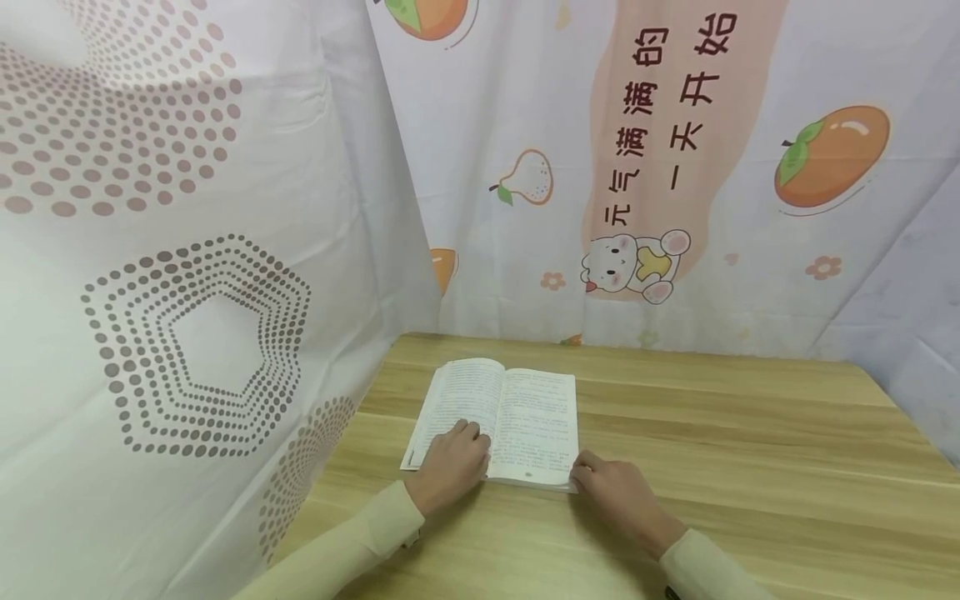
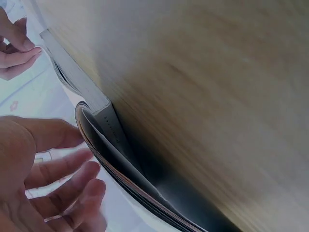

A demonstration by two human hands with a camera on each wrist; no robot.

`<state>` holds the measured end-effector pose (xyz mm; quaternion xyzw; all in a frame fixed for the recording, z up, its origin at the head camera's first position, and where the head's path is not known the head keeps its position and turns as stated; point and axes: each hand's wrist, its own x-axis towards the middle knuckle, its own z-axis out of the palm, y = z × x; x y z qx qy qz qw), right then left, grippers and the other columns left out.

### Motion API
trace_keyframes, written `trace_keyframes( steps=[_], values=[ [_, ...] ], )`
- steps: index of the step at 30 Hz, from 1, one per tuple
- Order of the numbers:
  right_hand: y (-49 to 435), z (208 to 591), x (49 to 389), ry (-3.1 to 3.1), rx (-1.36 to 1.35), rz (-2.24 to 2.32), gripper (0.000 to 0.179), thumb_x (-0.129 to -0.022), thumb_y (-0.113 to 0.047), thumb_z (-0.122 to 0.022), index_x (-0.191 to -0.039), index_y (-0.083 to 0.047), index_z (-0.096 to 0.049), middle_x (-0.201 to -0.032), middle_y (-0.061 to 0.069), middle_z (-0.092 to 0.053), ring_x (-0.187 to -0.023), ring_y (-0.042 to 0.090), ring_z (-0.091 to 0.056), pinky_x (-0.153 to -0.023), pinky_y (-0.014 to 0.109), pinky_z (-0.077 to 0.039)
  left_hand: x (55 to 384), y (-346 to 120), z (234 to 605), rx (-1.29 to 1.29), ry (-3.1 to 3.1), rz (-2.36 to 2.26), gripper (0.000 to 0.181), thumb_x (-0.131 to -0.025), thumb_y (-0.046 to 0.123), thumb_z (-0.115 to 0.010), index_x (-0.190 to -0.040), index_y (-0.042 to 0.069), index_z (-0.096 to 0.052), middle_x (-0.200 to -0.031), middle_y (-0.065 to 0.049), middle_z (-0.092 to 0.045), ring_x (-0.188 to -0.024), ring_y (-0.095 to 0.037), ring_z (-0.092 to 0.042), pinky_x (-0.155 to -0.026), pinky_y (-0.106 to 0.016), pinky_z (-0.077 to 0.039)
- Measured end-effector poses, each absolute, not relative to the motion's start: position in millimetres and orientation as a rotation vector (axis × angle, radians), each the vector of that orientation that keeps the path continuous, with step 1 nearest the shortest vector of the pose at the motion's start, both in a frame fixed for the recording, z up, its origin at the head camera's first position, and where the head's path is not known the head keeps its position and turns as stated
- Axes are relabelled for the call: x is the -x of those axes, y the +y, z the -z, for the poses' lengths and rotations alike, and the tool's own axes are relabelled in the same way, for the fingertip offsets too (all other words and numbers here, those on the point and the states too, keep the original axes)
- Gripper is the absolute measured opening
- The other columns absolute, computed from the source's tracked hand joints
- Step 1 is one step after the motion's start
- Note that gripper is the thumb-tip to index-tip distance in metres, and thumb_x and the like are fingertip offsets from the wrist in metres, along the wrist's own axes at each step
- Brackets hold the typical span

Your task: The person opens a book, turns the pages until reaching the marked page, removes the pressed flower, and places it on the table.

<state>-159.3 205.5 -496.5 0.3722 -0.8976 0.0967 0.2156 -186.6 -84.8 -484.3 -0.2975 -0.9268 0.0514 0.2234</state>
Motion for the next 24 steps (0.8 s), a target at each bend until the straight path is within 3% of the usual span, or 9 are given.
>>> trace_keyframes(
  steps=[3,8,12,15,19,24],
  values=[
    [205.1,494.9,159.1,-2.474,-1.053,-0.231,0.01,-0.082,-0.01,-0.085,-0.086,-0.007,-0.076,-0.092,0.0,-0.067,-0.059,0.005,-0.057,-0.051,0.023,-0.048,188.2,-84.2,484.0,0.874,-2.569,-0.141,0.01,-0.091,0.016,-0.072,-0.083,0.011,-0.077,-0.083,-0.002,-0.063,-0.073,-0.014,-0.052,-0.052,-0.023,-0.044],
    [204.6,492.8,159.2,-2.448,-1.076,-0.237,0.012,-0.08,-0.007,-0.086,-0.086,-0.007,-0.075,-0.091,0.001,-0.066,-0.059,0.005,-0.057,-0.051,0.023,-0.048,188.1,-83.9,485.7,0.94,-2.59,-0.066,0.014,-0.092,0.02,-0.072,-0.08,0.013,-0.075,-0.084,-0.001,-0.062,-0.072,-0.013,-0.047,-0.054,-0.021,-0.039],
    [206.5,492.2,160.7,-2.43,-1.079,-0.348,0.013,-0.079,-0.006,-0.086,-0.086,-0.01,-0.075,-0.091,-0.003,-0.067,-0.069,0.006,-0.064,-0.057,0.025,-0.052,186.6,-84.7,487.1,0.956,-2.6,-0.041,0.03,-0.091,0.047,-0.076,-0.081,0.018,-0.073,-0.081,0.002,-0.057,-0.071,-0.011,-0.042,-0.054,-0.019,-0.035],
    [208.4,491.8,162.5,-2.422,-1.059,-0.444,0.014,-0.08,-0.007,-0.086,-0.086,-0.013,-0.075,-0.09,-0.007,-0.067,-0.074,0.003,-0.063,-0.061,0.027,-0.054,185.8,-85.2,487.2,0.961,-2.607,-0.041,0.042,-0.084,0.063,-0.071,-0.085,0.021,-0.073,-0.081,0.003,-0.055,-0.071,-0.011,-0.039,-0.055,-0.019,-0.032],
    [209.2,489.8,164.6,-2.391,-1.029,-0.498,0.017,-0.08,-0.005,-0.086,-0.086,-0.015,-0.073,-0.091,-0.01,-0.065,-0.072,-0.003,-0.057,-0.058,0.024,-0.051,186.3,-85.3,487.6,0.966,-2.602,-0.054,0.044,-0.082,0.067,-0.069,-0.087,0.023,-0.074,-0.081,0.003,-0.054,-0.071,-0.01,-0.039,-0.054,-0.019,-0.031],
    [206.7,485.7,166.4,-2.324,-0.991,-0.49,0.021,-0.077,-0.003,-0.087,-0.087,-0.015,-0.073,-0.094,-0.008,-0.067,-0.07,-0.003,-0.057,-0.056,0.021,-0.049,187.2,-85.3,487.8,0.972,-2.586,-0.084,0.041,-0.088,0.063,-0.068,-0.083,0.023,-0.073,-0.078,0.003,-0.054,-0.069,-0.012,-0.039,-0.052,-0.02,-0.031]
  ],
)
